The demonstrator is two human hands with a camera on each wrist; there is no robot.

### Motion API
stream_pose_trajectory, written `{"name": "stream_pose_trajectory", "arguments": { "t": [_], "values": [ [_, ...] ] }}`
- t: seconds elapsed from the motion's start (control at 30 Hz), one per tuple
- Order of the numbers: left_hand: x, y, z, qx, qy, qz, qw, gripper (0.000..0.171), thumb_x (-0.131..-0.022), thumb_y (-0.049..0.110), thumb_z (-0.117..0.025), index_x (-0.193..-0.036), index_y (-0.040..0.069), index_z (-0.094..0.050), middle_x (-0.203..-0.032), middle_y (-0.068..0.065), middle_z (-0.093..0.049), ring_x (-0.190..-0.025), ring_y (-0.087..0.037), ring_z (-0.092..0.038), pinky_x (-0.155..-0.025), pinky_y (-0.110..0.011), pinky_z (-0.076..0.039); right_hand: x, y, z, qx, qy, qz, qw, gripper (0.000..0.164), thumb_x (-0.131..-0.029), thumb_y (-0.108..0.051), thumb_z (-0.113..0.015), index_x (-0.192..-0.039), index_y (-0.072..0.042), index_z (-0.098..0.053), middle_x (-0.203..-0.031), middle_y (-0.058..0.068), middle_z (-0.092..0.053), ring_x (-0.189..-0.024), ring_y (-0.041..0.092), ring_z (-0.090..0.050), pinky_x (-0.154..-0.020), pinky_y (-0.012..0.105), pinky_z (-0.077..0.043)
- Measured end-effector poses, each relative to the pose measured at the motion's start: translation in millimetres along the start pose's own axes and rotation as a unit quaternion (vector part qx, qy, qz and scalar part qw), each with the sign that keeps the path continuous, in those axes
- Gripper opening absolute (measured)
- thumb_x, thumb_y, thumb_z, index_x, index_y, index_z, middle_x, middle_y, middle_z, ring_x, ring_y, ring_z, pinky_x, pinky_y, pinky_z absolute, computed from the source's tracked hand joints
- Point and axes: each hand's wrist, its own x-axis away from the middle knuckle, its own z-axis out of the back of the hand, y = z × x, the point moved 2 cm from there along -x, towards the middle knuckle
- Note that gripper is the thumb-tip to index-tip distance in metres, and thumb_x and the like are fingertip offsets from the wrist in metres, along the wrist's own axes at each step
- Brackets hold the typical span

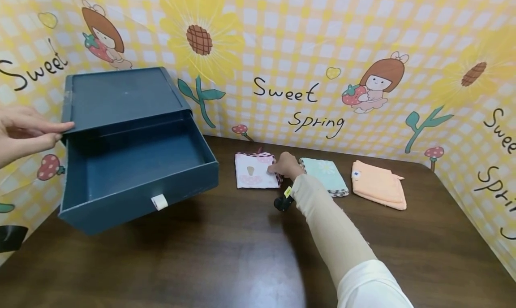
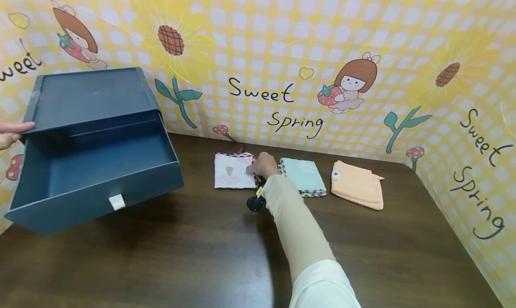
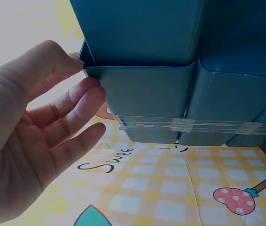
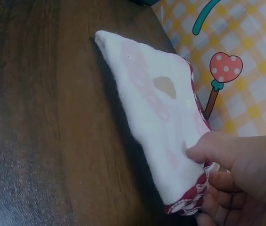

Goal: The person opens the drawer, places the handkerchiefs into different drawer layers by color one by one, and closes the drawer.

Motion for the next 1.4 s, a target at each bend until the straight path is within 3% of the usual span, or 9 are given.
{"name": "stream_pose_trajectory", "arguments": {
  "t": [0.17,0.33,0.43,0.53,0.7,0.93,1.07,1.2,1.4],
  "values": [
    [0.5,1.8,-0.3,0.012,0.003,-0.002,0.9999,0.055,-0.083,-0.008,-0.058,-0.095,0.045,-0.061,-0.072,0.014,-0.050,-0.058,0.002,-0.043,-0.044,-0.011,-0.034,1.0,0.9,4.0,-0.015,0.018,0.011,1.000,0.047,-0.079,-0.020,-0.066,-0.045,-0.014,-0.036,-0.042,-0.003,-0.028,-0.039,0.011,-0.028,-0.042,0.025,-0.029],
    [2.3,-2.8,0.4,-0.002,-0.002,-0.011,0.9999,0.053,-0.084,-0.006,-0.059,-0.098,0.045,-0.060,-0.073,0.012,-0.048,-0.057,0.001,-0.042,-0.043,-0.014,-0.033,1.8,0.7,8.7,-0.036,0.036,-0.003,0.999,0.048,-0.079,-0.024,-0.068,-0.043,-0.014,-0.038,-0.041,-0.005,-0.030,-0.040,0.011,-0.034,-0.046,0.025,-0.038],
    [3.7,-5.4,0.2,-0.010,-0.001,-0.023,0.9997,0.054,-0.084,-0.006,-0.059,-0.100,0.046,-0.060,-0.073,0.011,-0.047,-0.057,0.000,-0.041,-0.042,-0.015,-0.033,3.1,-0.9,9.9,-0.033,0.042,-0.002,0.999,0.048,-0.079,-0.025,-0.068,-0.043,-0.014,-0.038,-0.041,-0.005,-0.031,-0.041,0.011,-0.034,-0.046,0.024,-0.036],
    [4.1,-5.4,-0.9,-0.006,0.002,-0.027,0.9996,0.054,-0.083,-0.007,-0.059,-0.099,0.044,-0.061,-0.073,0.010,-0.047,-0.057,0.000,-0.041,-0.042,-0.015,-0.033,5.3,-2.7,10.6,-0.036,0.055,0.000,0.998,0.039,-0.078,-0.023,-0.069,-0.046,-0.010,-0.051,-0.043,-0.004,-0.040,-0.044,0.011,-0.036,-0.046,0.024,-0.034],
    [4.5,-1.8,-3.3,0.005,0.006,-0.019,0.9998,0.057,-0.082,-0.009,-0.058,-0.095,0.046,-0.060,-0.072,0.011,-0.047,-0.057,0.001,-0.042,-0.042,-0.014,-0.032,10.1,-5.8,11.8,-0.056,0.076,0.028,0.995,0.018,-0.077,-0.020,-0.069,-0.068,-0.005,-0.073,-0.058,-0.001,-0.059,-0.052,0.011,-0.043,-0.049,0.022,-0.037],
    [2.8,-3.9,-3.1,-0.004,0.000,-0.011,0.9999,0.054,-0.084,-0.007,-0.058,-0.096,0.046,-0.060,-0.072,0.015,-0.049,-0.059,0.004,-0.043,-0.045,-0.010,-0.035,17.9,-12.2,17.4,-0.109,0.105,0.101,0.983,0.041,-0.079,-0.011,-0.063,-0.045,-0.009,-0.041,-0.042,-0.003,-0.031,-0.040,0.009,-0.022,-0.043,0.023,-0.022],
    [1.9,-5.3,-1.7,-0.025,0.003,-0.012,0.9996,0.053,-0.085,-0.003,-0.057,-0.097,0.049,-0.058,-0.073,0.018,-0.048,-0.059,0.006,-0.043,-0.046,-0.010,-0.036,23.0,-19.1,24.0,-0.128,0.121,0.138,0.975,0.033,-0.081,-0.009,-0.061,-0.050,-0.006,-0.049,-0.043,-0.002,-0.036,-0.038,0.009,-0.030,-0.043,0.022,-0.027],
    [0.3,-6.6,-0.4,-0.028,0.002,-0.007,0.9996,0.054,-0.085,-0.003,-0.057,-0.095,0.050,-0.055,-0.073,0.019,-0.048,-0.059,0.007,-0.044,-0.046,-0.009,-0.036,27.6,-25.2,30.1,-0.150,0.119,0.141,0.971,0.026,-0.083,-0.010,-0.060,-0.058,-0.004,-0.057,-0.044,0.000,-0.045,-0.037,0.010,-0.040,-0.041,0.022,-0.032],
    [-0.8,-12.8,-0.8,-0.018,0.000,-0.017,0.9997,0.050,-0.085,-0.002,-0.057,-0.101,0.045,-0.061,-0.077,0.021,-0.050,-0.063,0.008,-0.045,-0.050,-0.007,-0.037,34.1,-36.6,39.7,-0.116,0.145,0.183,0.965,0.041,-0.082,-0.011,-0.061,-0.046,-0.010,-0.042,-0.040,-0.003,-0.035,-0.038,0.009,-0.030,-0.043,0.022,-0.024]
  ]
}}
